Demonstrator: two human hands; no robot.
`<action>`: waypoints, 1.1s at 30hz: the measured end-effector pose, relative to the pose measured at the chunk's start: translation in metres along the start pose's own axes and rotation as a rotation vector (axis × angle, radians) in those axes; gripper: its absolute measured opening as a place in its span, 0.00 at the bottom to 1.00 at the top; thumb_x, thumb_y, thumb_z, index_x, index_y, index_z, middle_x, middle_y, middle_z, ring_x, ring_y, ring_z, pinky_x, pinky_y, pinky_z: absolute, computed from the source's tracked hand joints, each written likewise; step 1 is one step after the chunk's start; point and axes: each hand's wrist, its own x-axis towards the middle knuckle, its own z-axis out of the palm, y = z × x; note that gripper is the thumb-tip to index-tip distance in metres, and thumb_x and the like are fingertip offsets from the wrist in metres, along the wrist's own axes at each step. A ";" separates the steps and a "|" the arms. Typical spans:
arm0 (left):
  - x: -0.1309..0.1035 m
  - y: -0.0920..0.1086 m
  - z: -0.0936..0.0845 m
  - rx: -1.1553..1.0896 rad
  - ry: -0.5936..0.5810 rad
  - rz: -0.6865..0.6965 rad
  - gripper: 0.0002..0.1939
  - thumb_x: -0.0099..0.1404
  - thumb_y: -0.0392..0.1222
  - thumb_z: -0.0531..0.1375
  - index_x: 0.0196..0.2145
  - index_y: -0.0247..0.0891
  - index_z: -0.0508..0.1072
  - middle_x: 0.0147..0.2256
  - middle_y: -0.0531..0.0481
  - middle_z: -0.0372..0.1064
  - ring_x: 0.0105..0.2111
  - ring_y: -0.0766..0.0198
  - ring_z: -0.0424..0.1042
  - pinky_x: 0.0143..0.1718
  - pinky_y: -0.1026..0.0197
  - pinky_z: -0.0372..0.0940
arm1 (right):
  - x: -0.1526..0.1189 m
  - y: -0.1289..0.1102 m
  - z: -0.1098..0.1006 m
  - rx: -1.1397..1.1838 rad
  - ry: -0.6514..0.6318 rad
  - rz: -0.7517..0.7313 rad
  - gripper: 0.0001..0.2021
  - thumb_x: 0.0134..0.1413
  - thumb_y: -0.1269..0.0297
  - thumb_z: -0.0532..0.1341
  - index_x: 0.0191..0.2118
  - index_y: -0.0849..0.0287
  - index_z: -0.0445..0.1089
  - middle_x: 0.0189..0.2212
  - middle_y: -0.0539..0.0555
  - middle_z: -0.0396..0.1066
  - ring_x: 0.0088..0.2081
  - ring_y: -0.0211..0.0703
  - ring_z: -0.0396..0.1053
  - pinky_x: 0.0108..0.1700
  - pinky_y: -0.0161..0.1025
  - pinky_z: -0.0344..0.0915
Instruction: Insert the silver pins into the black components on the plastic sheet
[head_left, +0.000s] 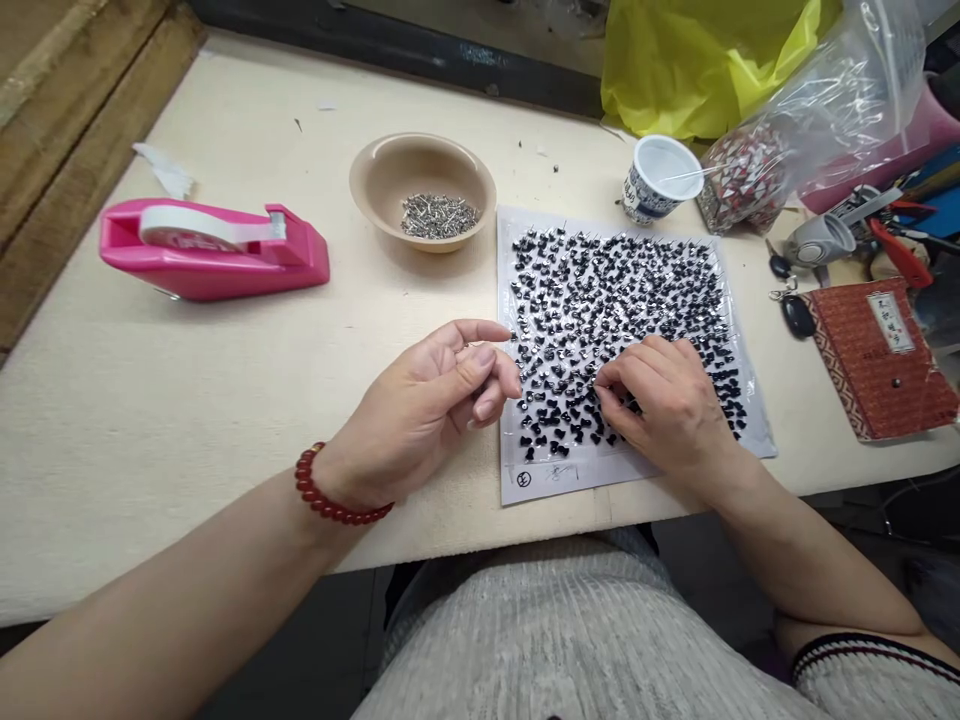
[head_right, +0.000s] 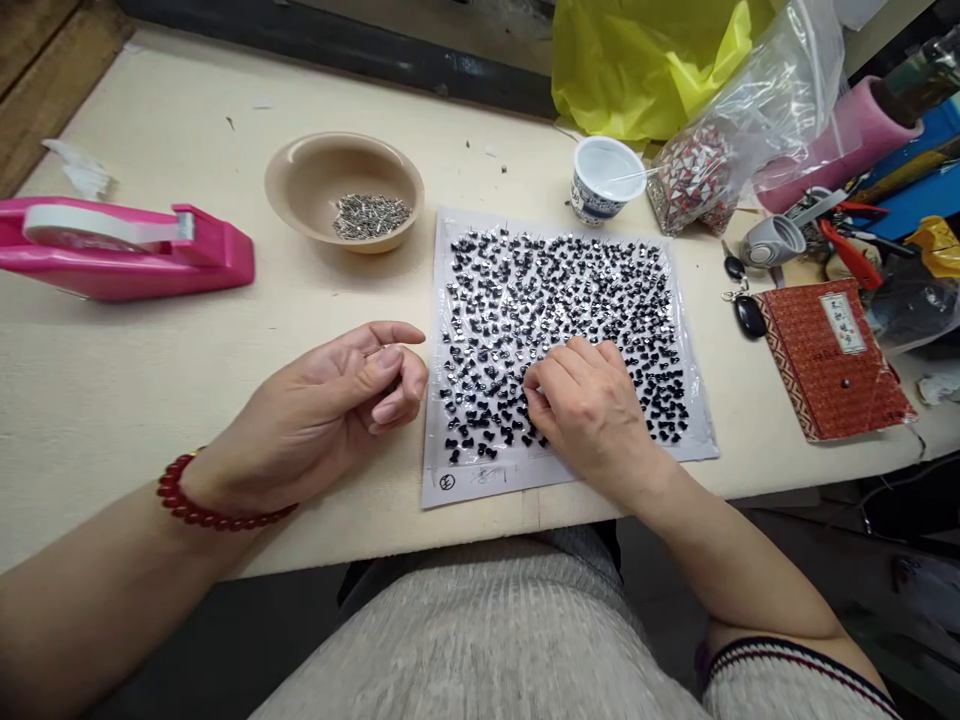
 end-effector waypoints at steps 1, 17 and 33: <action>0.000 0.000 0.000 -0.004 -0.002 -0.005 0.04 0.69 0.32 0.53 0.39 0.34 0.67 0.26 0.50 0.70 0.19 0.73 0.58 0.24 0.70 0.58 | 0.000 0.000 0.000 0.003 0.004 0.001 0.06 0.57 0.73 0.57 0.29 0.59 0.64 0.25 0.50 0.67 0.31 0.40 0.60 0.35 0.41 0.52; -0.002 -0.003 -0.003 0.106 -0.108 -0.064 0.07 0.62 0.39 0.64 0.36 0.33 0.79 0.28 0.50 0.71 0.21 0.76 0.62 0.23 0.74 0.61 | -0.002 -0.011 -0.020 0.305 0.076 -0.030 0.03 0.54 0.72 0.62 0.32 0.58 0.67 0.26 0.50 0.71 0.30 0.39 0.64 0.35 0.41 0.58; -0.007 -0.002 -0.003 0.313 -0.394 -0.232 0.10 0.54 0.41 0.69 0.21 0.34 0.76 0.19 0.51 0.71 0.19 0.71 0.63 0.21 0.69 0.57 | 0.013 -0.045 -0.024 0.751 0.067 -0.098 0.05 0.57 0.74 0.59 0.39 0.62 0.68 0.32 0.55 0.72 0.35 0.39 0.66 0.38 0.40 0.65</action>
